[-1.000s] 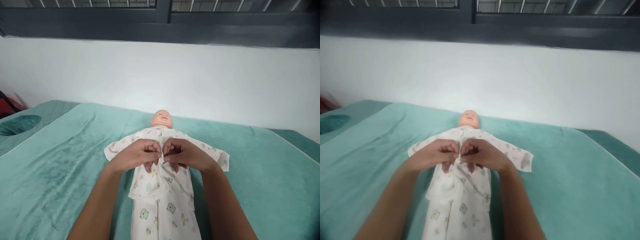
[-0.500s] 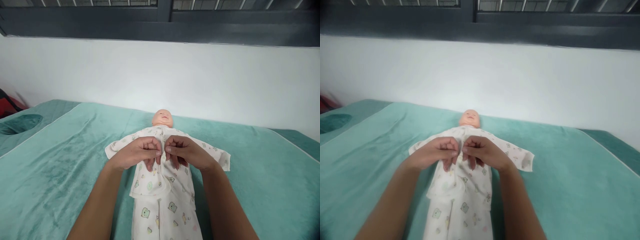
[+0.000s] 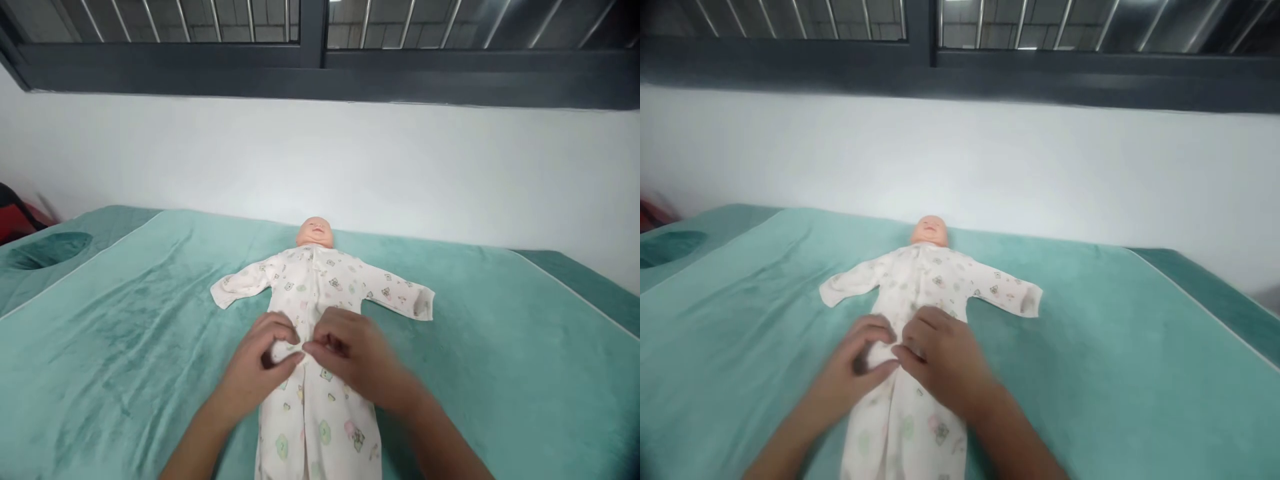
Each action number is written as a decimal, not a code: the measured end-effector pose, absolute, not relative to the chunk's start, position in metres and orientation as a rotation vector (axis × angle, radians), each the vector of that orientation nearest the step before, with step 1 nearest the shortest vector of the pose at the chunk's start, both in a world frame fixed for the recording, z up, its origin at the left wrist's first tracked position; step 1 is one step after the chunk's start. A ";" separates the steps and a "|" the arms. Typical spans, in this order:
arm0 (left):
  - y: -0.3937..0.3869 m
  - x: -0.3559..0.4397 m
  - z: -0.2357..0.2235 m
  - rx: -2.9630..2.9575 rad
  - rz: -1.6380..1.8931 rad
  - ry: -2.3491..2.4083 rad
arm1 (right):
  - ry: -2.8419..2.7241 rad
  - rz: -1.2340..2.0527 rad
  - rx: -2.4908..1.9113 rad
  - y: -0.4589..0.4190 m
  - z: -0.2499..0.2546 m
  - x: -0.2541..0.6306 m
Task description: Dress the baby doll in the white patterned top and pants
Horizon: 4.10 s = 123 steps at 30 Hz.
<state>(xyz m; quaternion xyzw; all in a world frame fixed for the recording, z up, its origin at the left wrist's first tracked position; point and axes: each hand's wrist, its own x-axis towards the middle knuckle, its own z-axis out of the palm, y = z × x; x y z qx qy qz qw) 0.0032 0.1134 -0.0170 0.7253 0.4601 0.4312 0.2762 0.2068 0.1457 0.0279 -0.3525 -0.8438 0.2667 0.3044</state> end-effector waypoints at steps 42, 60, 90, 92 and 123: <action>0.062 0.011 -0.045 1.761 1.224 1.954 | -1.945 0.636 -1.168 0.102 -0.017 0.253; 0.119 -0.067 -0.040 1.483 1.211 2.264 | -1.694 0.210 -1.737 0.174 -0.024 0.360; 0.188 -0.112 -0.056 1.292 1.435 2.560 | -1.426 0.166 -1.895 0.254 -0.050 0.398; 0.188 -0.109 -0.057 1.357 1.396 2.574 | -1.438 0.124 -1.902 0.252 -0.050 0.396; 0.115 -0.047 -0.057 2.202 1.153 2.197 | -2.446 0.474 -1.201 0.114 -0.018 0.288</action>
